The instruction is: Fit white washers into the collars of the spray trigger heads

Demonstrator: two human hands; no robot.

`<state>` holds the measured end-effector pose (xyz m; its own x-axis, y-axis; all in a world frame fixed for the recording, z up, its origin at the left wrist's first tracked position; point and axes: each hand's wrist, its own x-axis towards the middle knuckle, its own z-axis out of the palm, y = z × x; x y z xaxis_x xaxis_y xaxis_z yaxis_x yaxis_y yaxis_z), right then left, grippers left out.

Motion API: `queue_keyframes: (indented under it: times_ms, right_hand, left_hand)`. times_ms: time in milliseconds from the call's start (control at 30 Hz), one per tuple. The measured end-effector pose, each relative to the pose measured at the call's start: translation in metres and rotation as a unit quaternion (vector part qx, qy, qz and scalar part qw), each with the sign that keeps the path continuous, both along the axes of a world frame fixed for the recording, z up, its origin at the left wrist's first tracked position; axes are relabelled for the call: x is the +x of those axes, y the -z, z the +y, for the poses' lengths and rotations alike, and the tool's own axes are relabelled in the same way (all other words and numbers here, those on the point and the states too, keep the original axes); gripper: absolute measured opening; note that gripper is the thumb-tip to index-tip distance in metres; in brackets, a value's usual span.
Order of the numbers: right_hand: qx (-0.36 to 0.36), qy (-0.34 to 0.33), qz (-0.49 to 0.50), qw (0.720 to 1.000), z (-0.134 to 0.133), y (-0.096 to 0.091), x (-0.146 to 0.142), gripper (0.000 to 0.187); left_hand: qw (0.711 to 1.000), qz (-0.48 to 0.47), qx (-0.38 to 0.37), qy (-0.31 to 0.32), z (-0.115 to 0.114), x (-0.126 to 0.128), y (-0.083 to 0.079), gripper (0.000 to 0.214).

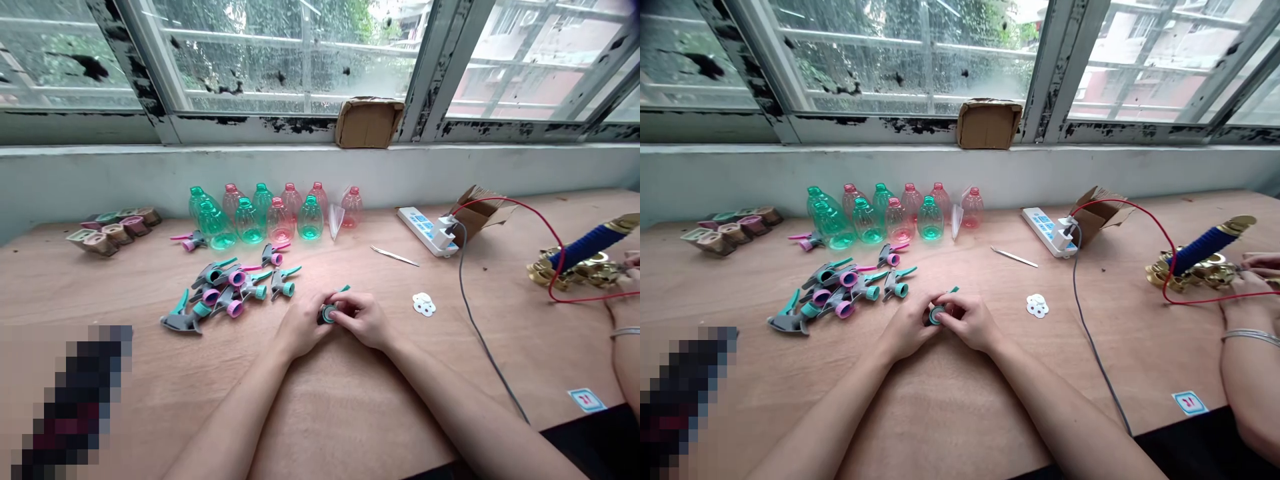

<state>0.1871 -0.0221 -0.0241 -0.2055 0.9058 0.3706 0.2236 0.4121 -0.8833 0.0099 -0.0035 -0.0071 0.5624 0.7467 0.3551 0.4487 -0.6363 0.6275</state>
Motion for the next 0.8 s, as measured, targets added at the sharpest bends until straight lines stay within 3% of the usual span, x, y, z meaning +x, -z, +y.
queue_keyframes:
  times_ms: [400, 633, 800]
  right_hand:
    - [0.020, -0.003, -0.047, 0.999, -0.002, -0.006, 0.000, 0.012]
    - [-0.031, -0.004, -0.013, 0.999, -0.002, -0.009, -0.002, 0.012]
    - [-0.048, 0.021, 0.007, 0.999, -0.003, -0.009, -0.007, 0.012]
  left_hand:
    - [0.998, 0.056, 0.018, 0.000, -0.003, 0.001, 0.002, 0.050]
    - [0.996, 0.081, 0.015, -0.016, -0.004, 0.005, 0.002, 0.039]
    - [0.994, 0.085, -0.001, -0.064, -0.008, 0.014, -0.002, 0.022]
